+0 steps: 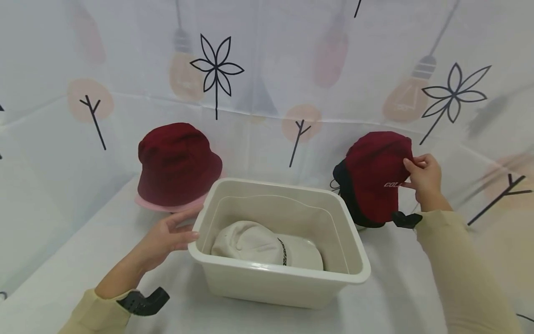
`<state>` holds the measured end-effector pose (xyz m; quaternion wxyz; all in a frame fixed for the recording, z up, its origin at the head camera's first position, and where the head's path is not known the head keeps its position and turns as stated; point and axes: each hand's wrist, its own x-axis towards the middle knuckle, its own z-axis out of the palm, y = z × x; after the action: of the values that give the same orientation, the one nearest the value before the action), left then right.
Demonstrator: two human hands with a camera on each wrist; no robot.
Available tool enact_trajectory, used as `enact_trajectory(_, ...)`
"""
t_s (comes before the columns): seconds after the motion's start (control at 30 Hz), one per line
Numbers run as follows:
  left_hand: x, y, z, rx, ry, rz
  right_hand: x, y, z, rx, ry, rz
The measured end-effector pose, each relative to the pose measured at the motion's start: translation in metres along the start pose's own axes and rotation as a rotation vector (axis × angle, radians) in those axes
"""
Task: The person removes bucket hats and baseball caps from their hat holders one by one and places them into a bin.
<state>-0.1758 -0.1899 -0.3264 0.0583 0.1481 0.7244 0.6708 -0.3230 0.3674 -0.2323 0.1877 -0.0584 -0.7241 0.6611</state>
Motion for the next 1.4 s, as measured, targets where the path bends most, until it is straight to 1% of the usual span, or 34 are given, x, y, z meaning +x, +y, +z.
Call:
enact_trajectory(0.17, 0.0, 0.0, 0.0, 0.013, 0.005, 0.008, 0.0, -0.009, -0.007, 0.095, 0.028, 0.006)
enact_trajectory(0.33, 0.0, -0.001, 0.0, 0.01, 0.012, 0.004, 0.0, -0.017, -0.015, 0.116, 0.056, 0.014)
enact_trajectory(0.4, 0.0, -0.001, 0.0, 0.006, 0.012, 0.002, -0.002, -0.019, -0.017, 0.135, 0.063, 0.009)
enact_trajectory(0.6, 0.0, -0.001, 0.001, 0.01, 0.009, 0.002, -0.007, -0.027, -0.024, 0.251, 0.067, -0.018)
enact_trajectory(0.67, 0.0, -0.001, 0.001, 0.011, 0.011, 0.001, -0.009, -0.03, -0.025, 0.262, 0.076, -0.025)
enact_trajectory(0.93, 0.0, -0.001, 0.0, 0.009, 0.006, 0.002, -0.019, -0.039, -0.028, 0.318, 0.053, -0.047)
enact_trajectory(1.07, 0.001, -0.002, 0.0, 0.01, 0.0, 0.012, -0.027, -0.044, -0.028, 0.348, 0.045, -0.078)
enact_trajectory(1.17, 0.001, -0.001, 0.001, 0.012, -0.001, 0.009, -0.033, -0.047, -0.027, 0.387, 0.031, -0.098)
enact_trajectory(1.27, 0.001, -0.001, 0.0, 0.015, 0.003, -0.003, -0.039, -0.05, -0.025, 0.432, 0.01, -0.097)
enact_trajectory(1.4, 0.001, -0.001, 0.0, 0.009, 0.004, -0.011, -0.047, -0.052, -0.021, 0.441, -0.018, -0.102)
